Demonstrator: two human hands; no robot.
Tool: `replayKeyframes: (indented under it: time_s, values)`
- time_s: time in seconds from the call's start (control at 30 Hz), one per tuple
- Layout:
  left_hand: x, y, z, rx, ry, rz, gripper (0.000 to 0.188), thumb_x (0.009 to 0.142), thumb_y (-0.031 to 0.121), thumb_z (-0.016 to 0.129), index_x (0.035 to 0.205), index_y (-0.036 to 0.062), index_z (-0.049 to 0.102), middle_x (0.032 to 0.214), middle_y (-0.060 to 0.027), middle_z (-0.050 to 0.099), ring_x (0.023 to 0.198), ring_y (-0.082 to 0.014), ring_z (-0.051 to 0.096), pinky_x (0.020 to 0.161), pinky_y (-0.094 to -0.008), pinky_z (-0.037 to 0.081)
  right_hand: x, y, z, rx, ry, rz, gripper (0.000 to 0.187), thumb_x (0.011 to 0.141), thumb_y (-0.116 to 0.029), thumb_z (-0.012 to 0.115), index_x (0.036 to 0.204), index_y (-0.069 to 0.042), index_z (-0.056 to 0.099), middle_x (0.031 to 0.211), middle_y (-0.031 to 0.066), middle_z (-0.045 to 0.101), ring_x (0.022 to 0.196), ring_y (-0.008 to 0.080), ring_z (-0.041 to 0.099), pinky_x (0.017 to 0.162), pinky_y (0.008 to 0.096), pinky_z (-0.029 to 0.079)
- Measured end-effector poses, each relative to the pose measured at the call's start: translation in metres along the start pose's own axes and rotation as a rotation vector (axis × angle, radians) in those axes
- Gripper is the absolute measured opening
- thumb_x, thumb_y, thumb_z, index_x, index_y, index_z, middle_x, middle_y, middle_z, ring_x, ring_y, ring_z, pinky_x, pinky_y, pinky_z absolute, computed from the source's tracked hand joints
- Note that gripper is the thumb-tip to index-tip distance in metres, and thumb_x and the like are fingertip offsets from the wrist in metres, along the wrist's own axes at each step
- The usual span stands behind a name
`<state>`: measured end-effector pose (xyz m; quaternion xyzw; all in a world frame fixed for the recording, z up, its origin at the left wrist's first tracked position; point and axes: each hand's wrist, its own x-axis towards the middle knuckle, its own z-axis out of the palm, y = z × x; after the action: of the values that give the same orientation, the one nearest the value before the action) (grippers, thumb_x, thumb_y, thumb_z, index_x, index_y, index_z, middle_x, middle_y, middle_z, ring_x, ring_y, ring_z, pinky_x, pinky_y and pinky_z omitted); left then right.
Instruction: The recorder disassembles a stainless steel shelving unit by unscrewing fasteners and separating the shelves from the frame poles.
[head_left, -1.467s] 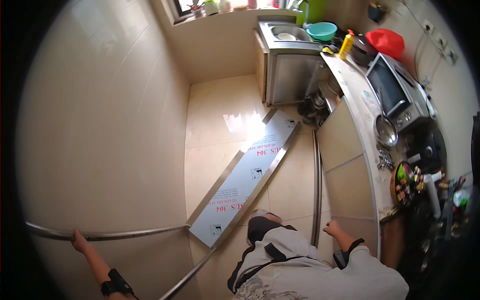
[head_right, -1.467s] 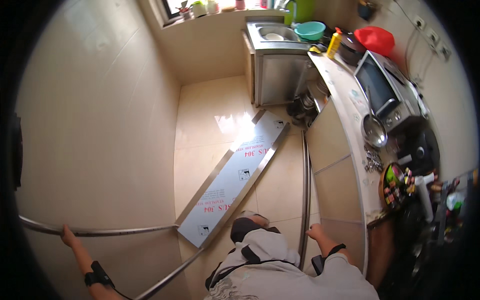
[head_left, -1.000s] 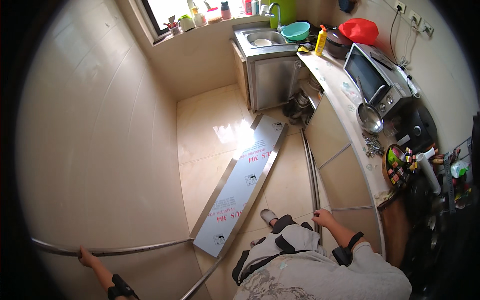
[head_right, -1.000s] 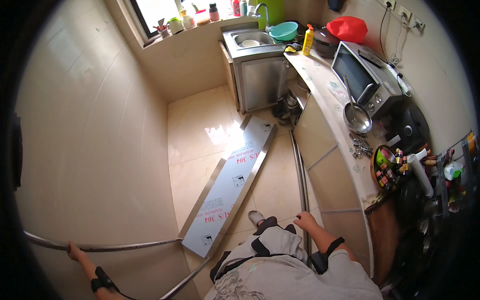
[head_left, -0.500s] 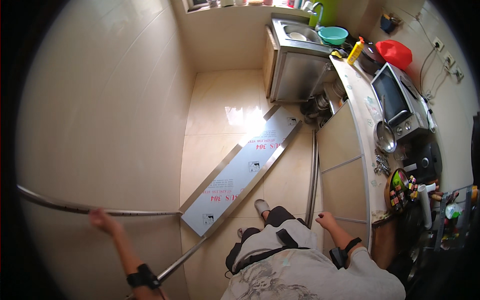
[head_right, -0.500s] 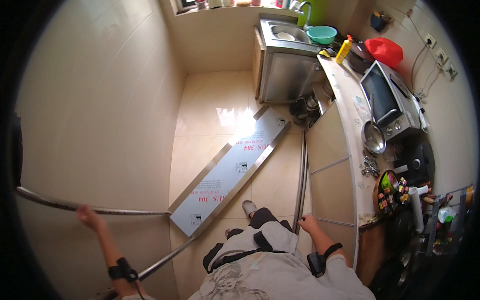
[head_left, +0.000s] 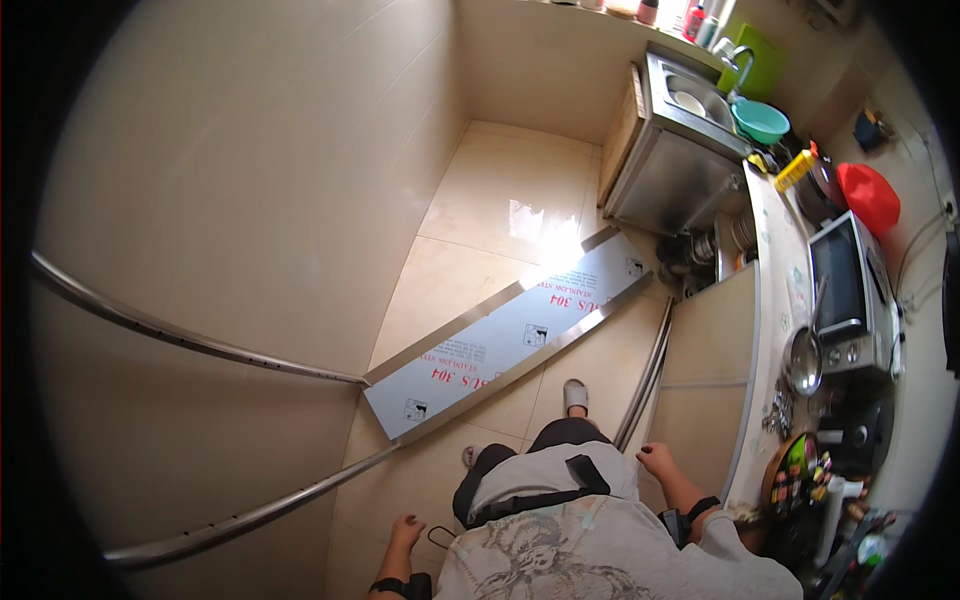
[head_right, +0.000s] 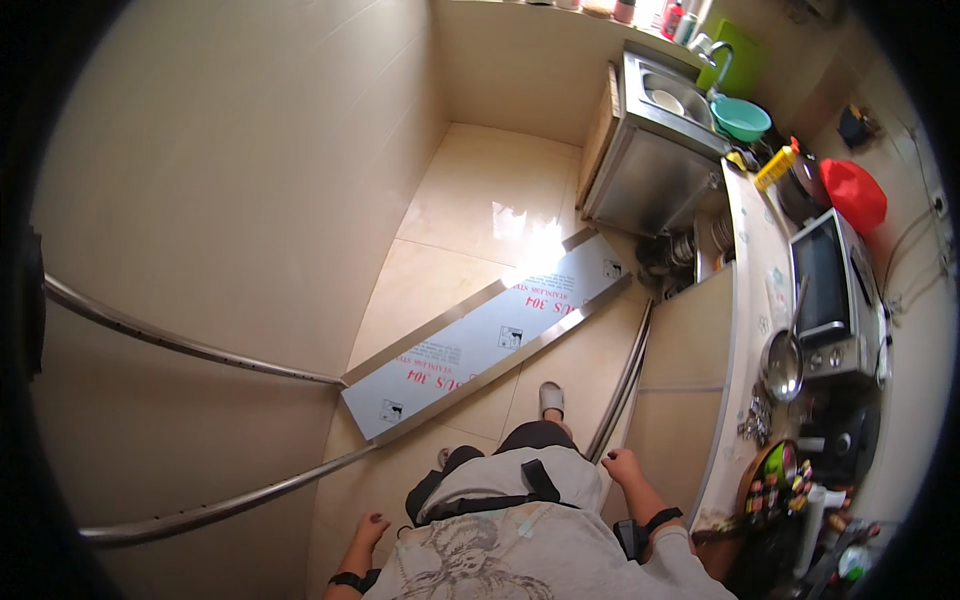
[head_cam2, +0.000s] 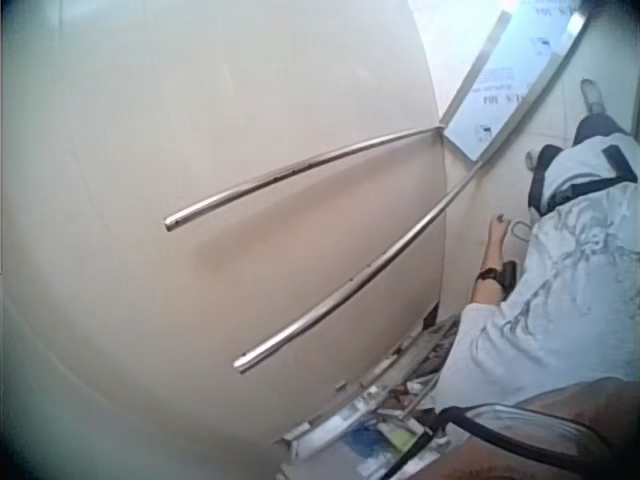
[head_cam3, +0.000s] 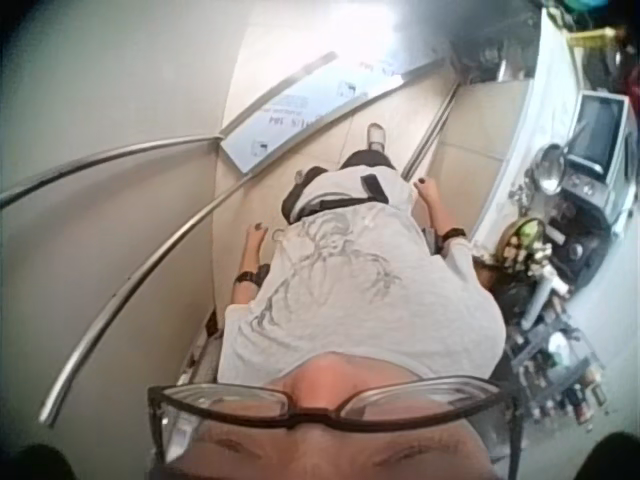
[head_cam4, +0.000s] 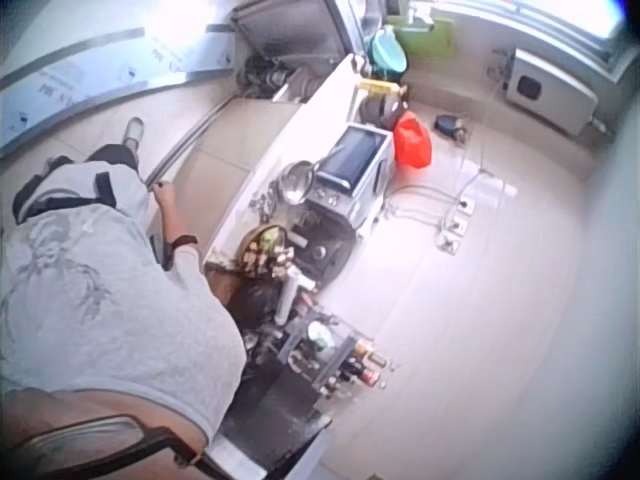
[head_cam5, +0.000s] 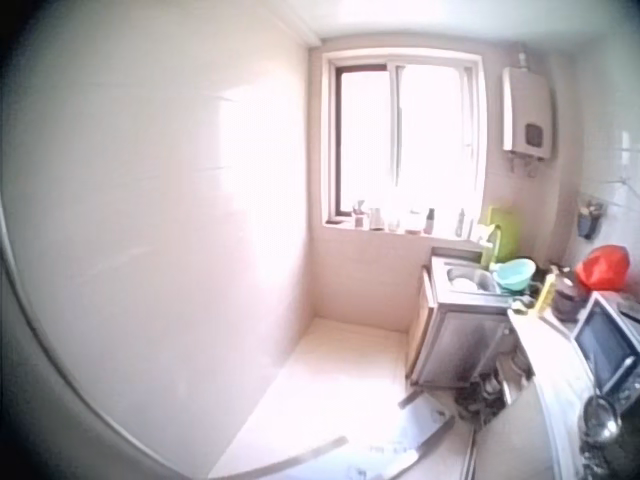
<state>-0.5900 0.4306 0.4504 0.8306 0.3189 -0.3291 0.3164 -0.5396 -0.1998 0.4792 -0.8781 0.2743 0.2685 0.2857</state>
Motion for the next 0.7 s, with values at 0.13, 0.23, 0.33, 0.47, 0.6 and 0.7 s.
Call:
replayKeyframes:
  time_s: [0.13,0.23,0.33,0.47,0.6,0.7]
  values:
    - [-0.041,0.001,0.035,-0.487,0.167,-0.404,0.042,0.068,0.011,0.064,0.107,-0.0003,0.054,0.088,-0.0131,0.06,0.066,-0.0176,0.058,0.051,-0.0283,0.046,0.065,0.008,-0.04,0.073,0.035,-0.146,0.032,0.067,-0.021,0.061,0.091,0.001,0.064,0.087,0.0178,0.063,0.081,0.0285,0.062,0.073,0.0344,0.048]
    - [-0.056,0.074,0.07,-0.631,0.161,-0.345,0.041,0.07,0.011,0.062,0.109,0.0014,0.053,0.089,-0.0113,0.06,0.064,-0.0161,0.057,0.049,-0.0265,0.045,0.138,0.048,-0.067,0.242,0.045,-0.207,0.029,0.07,-0.014,0.056,0.092,0.003,0.063,0.079,0.0138,0.064,0.075,0.025,0.062,0.064,0.0328,0.048]
    - [-0.072,0.153,0.095,-0.624,0.026,-0.174,0.04,0.072,0.016,0.064,0.109,0.003,0.053,0.094,-0.0079,0.06,0.076,-0.0153,0.057,0.059,-0.0267,0.047,0.189,0.057,-0.105,0.409,0.007,-0.1,0.026,0.072,-0.005,0.048,0.094,0.002,0.061,0.076,0.0123,0.062,0.066,0.0201,0.061,0.054,0.0293,0.046]
    - [-0.108,0.212,0.113,-0.659,0.078,-0.02,0.04,0.072,0.021,0.067,0.105,0.0028,0.055,0.094,-0.0075,0.06,0.083,-0.0166,0.057,0.073,-0.0278,0.047,0.212,0.042,-0.142,0.395,-0.091,0.023,0.022,0.072,0.004,0.046,0.089,0.006,0.061,0.07,0.0132,0.06,0.061,0.0226,0.059,0.053,0.0318,0.05]
    - [-0.112,0.183,0.147,-0.517,0.145,0.052,0.041,0.07,0.023,0.07,0.103,0.0019,0.055,0.094,-0.009,0.06,0.086,-0.0164,0.057,0.077,-0.0295,0.047,0.273,0.083,-0.121,0.227,-0.08,-0.162,0.015,0.073,0.003,0.049,0.082,0.005,0.06,0.066,0.0127,0.058,0.059,0.0225,0.058,0.053,0.0361,0.05]
    - [-0.133,0.158,0.167,-0.45,0.105,-0.046,0.042,0.07,0.024,0.07,0.103,0.0012,0.055,0.093,-0.0103,0.061,0.085,-0.0174,0.058,0.077,-0.0306,0.047,0.265,0.047,-0.122,0.39,-0.207,-0.059,0.017,0.069,0.003,0.052,0.083,0.003,0.063,0.074,0.0167,0.062,0.066,0.0196,0.06,0.06,0.0375,0.051]
